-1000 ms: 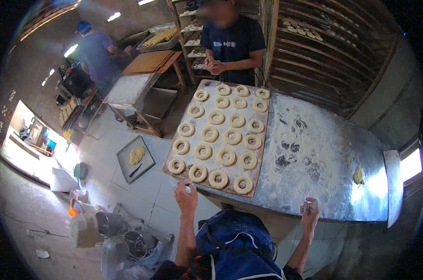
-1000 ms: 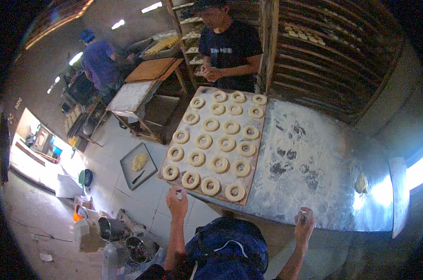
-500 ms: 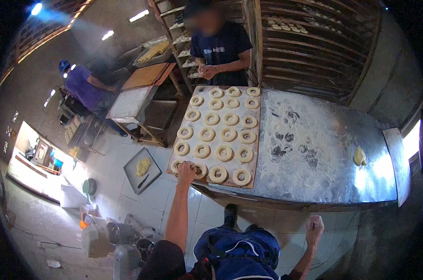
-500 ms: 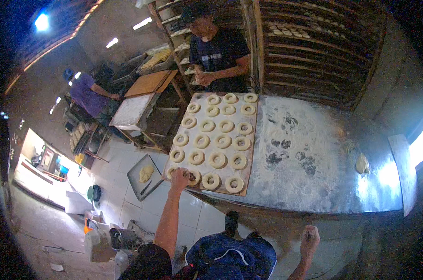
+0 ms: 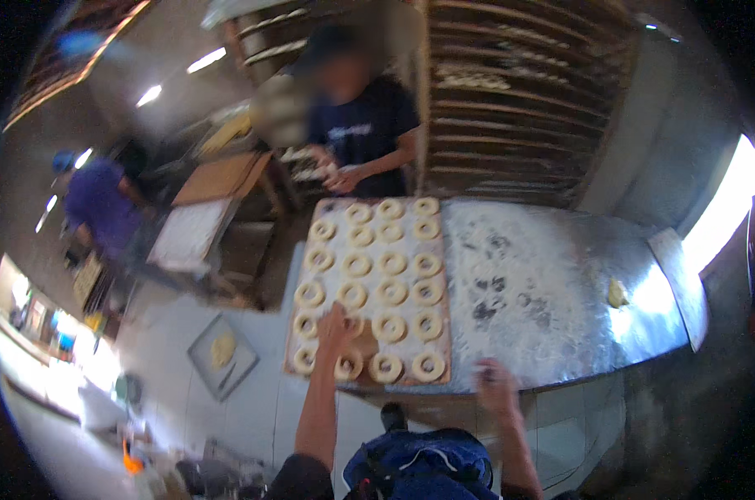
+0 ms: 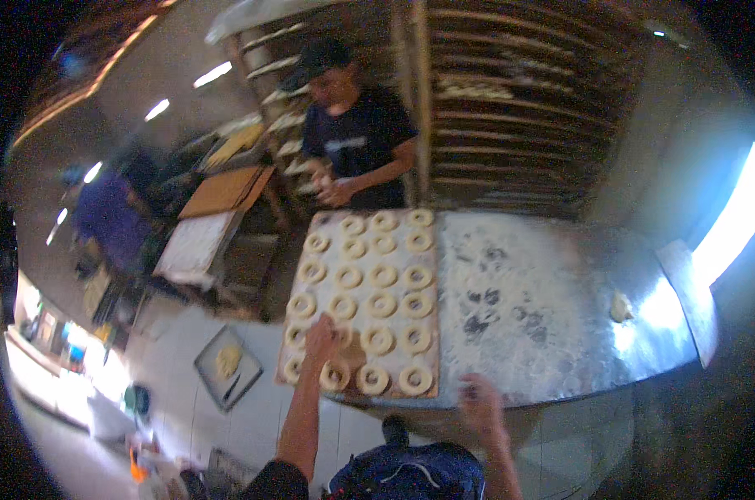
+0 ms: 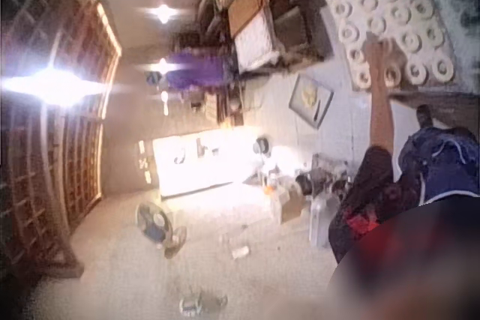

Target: The person shapes dough into ring forms by hand and places them onto a wooden board. They work alongside another person who also shapes dough and arranges it on trays. The workspace is a bakery with multiple racks and a metal table.

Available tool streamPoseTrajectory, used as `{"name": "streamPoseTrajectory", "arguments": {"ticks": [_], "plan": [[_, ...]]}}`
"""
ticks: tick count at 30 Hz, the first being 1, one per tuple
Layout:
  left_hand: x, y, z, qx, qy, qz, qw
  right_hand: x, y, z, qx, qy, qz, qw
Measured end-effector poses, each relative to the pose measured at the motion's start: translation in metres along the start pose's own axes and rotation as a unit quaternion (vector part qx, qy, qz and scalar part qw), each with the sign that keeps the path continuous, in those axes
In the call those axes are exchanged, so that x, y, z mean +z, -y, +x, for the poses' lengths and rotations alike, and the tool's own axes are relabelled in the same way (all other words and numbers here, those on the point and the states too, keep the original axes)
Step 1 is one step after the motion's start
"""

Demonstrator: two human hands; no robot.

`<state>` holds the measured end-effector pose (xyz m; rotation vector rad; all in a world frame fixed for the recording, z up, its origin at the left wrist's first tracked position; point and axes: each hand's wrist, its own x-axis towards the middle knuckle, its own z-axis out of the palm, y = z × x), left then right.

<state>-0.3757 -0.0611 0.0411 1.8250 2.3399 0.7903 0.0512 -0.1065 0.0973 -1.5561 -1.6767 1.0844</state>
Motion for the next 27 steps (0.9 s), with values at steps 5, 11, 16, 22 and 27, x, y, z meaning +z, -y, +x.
{"name": "streamPoseTrajectory", "arguments": {"ticks": [5, 11, 16, 22, 27], "plan": [[-0.044, -0.066, -0.008, -0.009, 0.046, -0.434, 0.9, 0.119, 0.11, 0.066, -0.296, 0.04, 0.007, 0.954], [-0.067, -0.095, -0.01, -0.06, 0.04, -0.495, 0.866, 0.156, 0.126, 0.083, -0.238, 0.084, -0.038, 0.967], [-0.036, -0.095, 0.0, -0.26, 0.029, -0.7, 0.664, 0.173, 0.098, 0.087, 0.035, 0.136, 0.433, 0.89], [-0.02, -0.111, -0.003, -0.054, 0.119, -0.421, 0.897, 0.176, 0.092, 0.103, 0.065, 0.072, 0.091, 0.991], [-0.011, -0.137, -0.01, -0.305, 0.022, -0.755, 0.579, 0.167, 0.093, 0.092, -0.036, -0.004, 0.1, 0.994]]}}
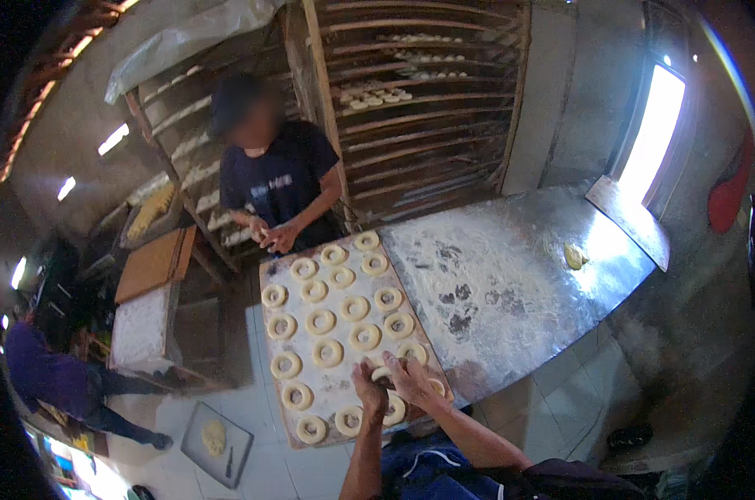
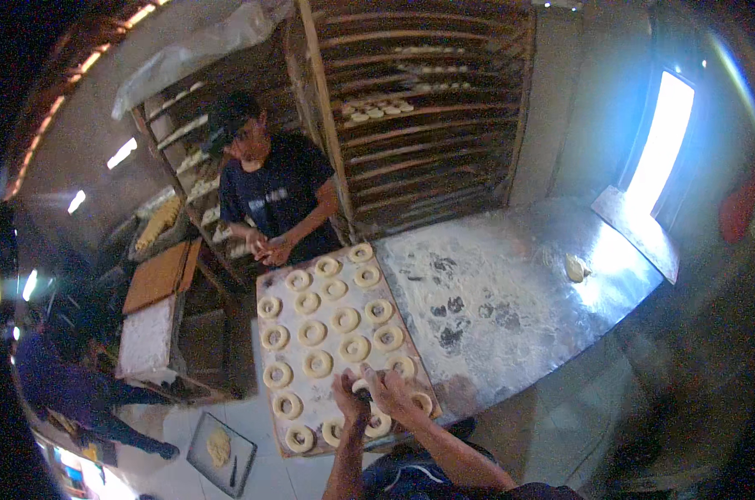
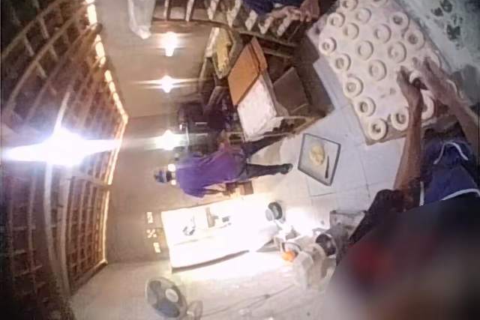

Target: The person shapes dough into ring forms by hand and places them onto a wooden board. They work alongside another person who also shapes dough and arranges it on trays. The workspace is a bakery with multiple racks and a metal table.

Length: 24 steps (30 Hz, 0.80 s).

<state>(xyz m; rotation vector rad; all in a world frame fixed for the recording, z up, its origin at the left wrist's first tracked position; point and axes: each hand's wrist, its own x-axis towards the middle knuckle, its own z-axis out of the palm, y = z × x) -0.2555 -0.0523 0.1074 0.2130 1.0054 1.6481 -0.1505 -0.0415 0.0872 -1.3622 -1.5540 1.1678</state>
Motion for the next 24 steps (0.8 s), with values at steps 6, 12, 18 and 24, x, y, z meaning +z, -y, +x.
{"name": "streamPoseTrajectory", "arguments": {"ticks": [6, 12, 18, 24], "plan": [[-0.016, 0.009, 0.019, 0.067, 0.105, 0.171, 0.977, -0.009, -0.008, 0.005, 0.041, 0.083, 0.025, 0.995], [-0.044, 0.005, 0.022, 0.162, 0.11, 0.337, 0.921, 0.006, 0.02, 0.001, -0.099, 0.06, -0.085, 0.99], [-0.091, -0.046, 0.033, 0.097, -0.051, 0.159, 0.981, 0.03, 0.052, 0.034, -0.054, 0.264, -0.111, 0.956], [-0.133, -0.068, 0.066, 0.28, -0.057, 0.632, 0.72, 0.059, 0.027, 0.043, -0.097, 0.112, -0.248, 0.957]]}}
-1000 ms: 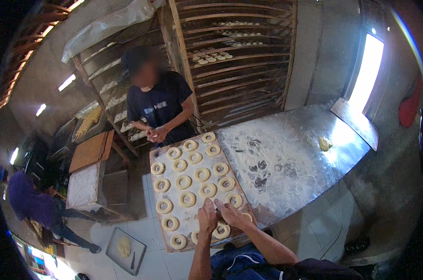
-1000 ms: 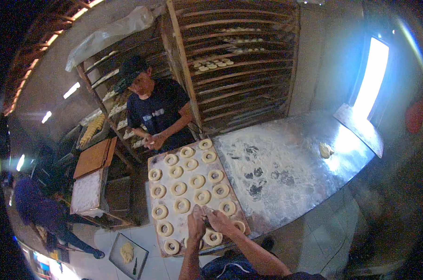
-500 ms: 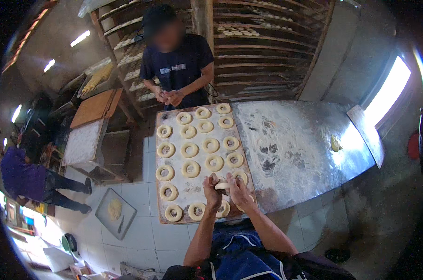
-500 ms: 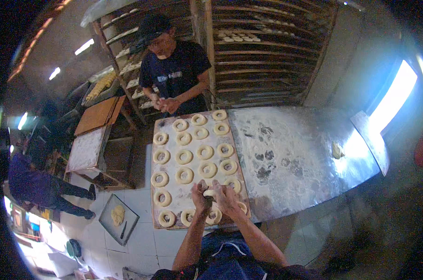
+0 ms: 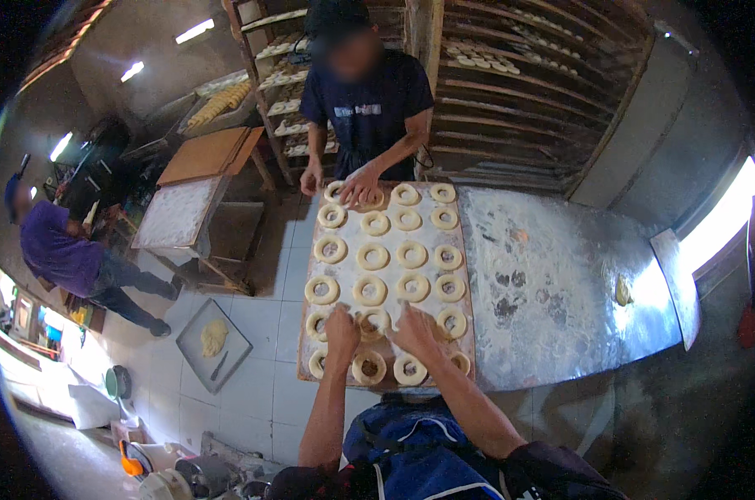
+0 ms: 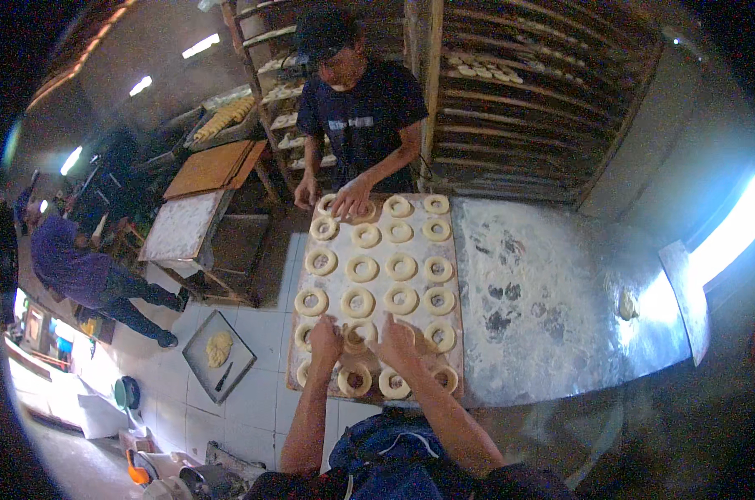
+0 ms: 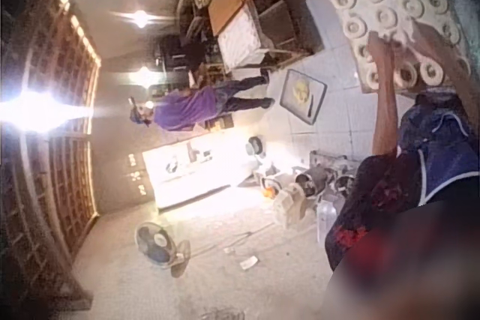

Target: The person shapes dough into ring forms by hand and places them onto a wooden board. They work alongside another person who also shapes dough and arranges it on trays. The workspace is a bakery with multiple racks and a metal table.

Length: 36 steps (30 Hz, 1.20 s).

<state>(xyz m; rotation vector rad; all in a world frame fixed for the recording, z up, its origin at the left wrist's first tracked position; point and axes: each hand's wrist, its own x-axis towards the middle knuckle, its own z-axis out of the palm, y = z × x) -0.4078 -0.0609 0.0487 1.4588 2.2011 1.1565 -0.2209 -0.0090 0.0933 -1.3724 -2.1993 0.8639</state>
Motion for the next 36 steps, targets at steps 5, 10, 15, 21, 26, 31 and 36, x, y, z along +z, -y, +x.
{"name": "streamPoseTrajectory", "arguments": {"ticks": [5, 10, 15, 21, 26, 31, 36], "plan": [[0.006, 0.011, -0.003, 0.064, 0.036, 0.121, 0.99, -0.037, -0.034, -0.056, 0.01, 0.051, 0.073, 0.996], [0.014, 0.002, -0.004, 0.04, 0.065, 0.107, 0.991, -0.083, -0.062, -0.094, 0.089, 0.066, 0.086, 0.99], [0.019, -0.011, -0.02, 0.096, 0.003, 0.123, 0.988, -0.108, -0.09, -0.118, 0.134, 0.03, 0.171, 0.976], [0.013, -0.026, -0.02, 0.025, 0.001, 0.134, 0.991, -0.129, -0.124, -0.127, 0.105, -0.019, 0.136, 0.985], [0.015, -0.054, -0.049, 0.107, 0.001, 0.177, 0.978, -0.165, -0.168, -0.134, 0.14, -0.081, 0.029, 0.986], [0.057, -0.1, -0.082, 0.136, 0.048, 0.193, 0.971, -0.205, -0.209, -0.152, 0.227, -0.152, 0.26, 0.926], [0.096, -0.136, -0.109, 0.086, 0.089, 0.252, 0.96, -0.246, -0.266, -0.182, 0.252, -0.189, 0.266, 0.911]]}}
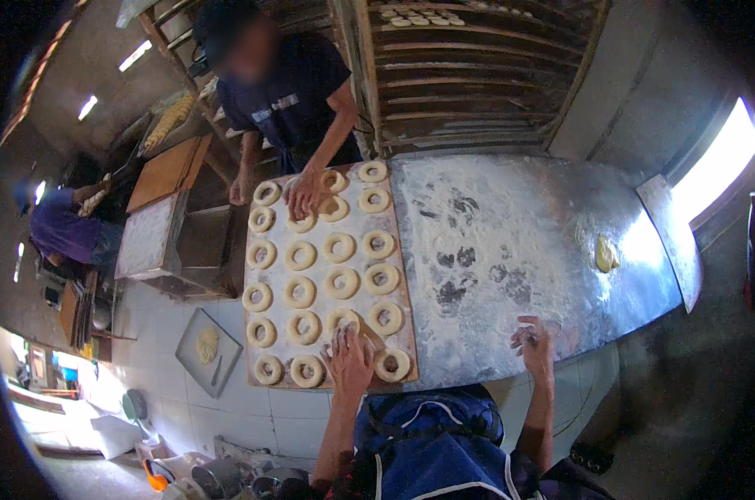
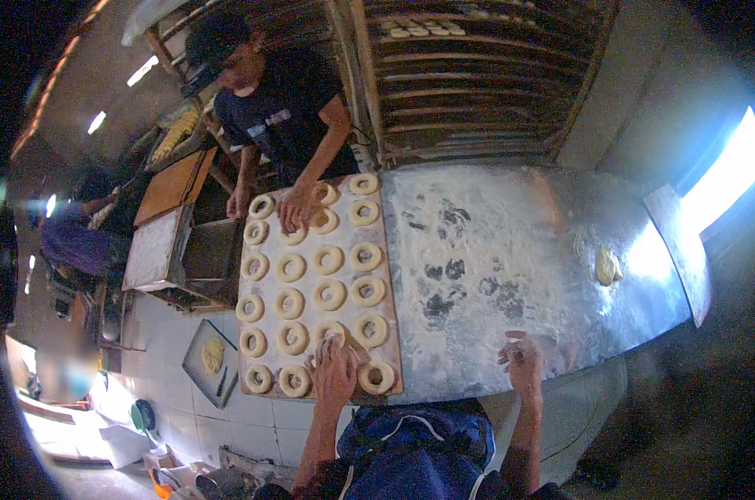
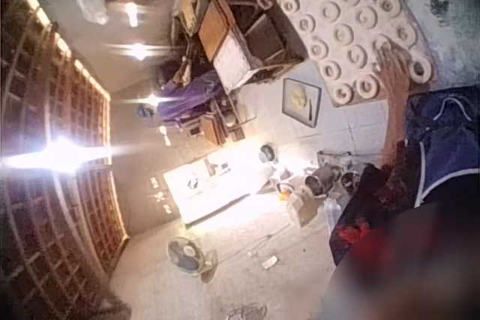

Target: The person shapes dough into ring forms by hand and places them onto a wooden board. They work alongside another person who also shapes dough and arranges it on trays. The workspace is a bakery with multiple racks and a metal table.

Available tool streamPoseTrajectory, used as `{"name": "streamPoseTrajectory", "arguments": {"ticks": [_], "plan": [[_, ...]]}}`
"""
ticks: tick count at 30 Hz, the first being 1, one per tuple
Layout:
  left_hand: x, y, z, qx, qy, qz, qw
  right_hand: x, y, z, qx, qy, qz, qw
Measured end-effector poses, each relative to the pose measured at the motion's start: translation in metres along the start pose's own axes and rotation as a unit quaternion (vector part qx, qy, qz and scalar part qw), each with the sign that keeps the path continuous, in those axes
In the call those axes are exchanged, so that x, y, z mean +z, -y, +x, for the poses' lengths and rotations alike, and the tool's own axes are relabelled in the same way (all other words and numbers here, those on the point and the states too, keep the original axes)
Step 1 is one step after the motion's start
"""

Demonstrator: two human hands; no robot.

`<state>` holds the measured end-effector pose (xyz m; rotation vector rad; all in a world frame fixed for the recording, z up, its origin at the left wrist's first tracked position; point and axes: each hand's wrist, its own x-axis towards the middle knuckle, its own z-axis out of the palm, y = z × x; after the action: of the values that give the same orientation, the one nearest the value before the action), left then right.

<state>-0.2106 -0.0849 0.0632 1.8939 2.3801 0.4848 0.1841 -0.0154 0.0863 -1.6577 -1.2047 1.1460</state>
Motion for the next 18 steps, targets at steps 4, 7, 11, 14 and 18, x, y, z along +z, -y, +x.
{"name": "streamPoseTrajectory", "arguments": {"ticks": [4, 7, 11, 14, 18], "plan": [[0.01, -0.019, -0.004, -0.039, -0.011, 0.025, 0.999, -0.053, -0.044, 0.006, -0.063, -0.084, -0.014, 0.994], [0.013, -0.034, -0.004, -0.023, -0.06, 0.011, 0.998, -0.094, -0.076, 0.014, -0.11, -0.187, -0.156, 0.964], [0.017, -0.077, -0.01, 0.045, -0.082, -0.011, 0.996, -0.15, -0.113, 0.023, -0.088, -0.292, -0.126, 0.944], [0.029, -0.127, -0.027, 0.054, -0.084, -0.077, 0.992, -0.19, -0.136, 0.036, -0.123, -0.372, -0.107, 0.914], [0.048, -0.177, -0.054, 0.032, -0.135, -0.156, 0.978, -0.229, -0.161, 0.058, -0.132, -0.358, -0.088, 0.92]]}}
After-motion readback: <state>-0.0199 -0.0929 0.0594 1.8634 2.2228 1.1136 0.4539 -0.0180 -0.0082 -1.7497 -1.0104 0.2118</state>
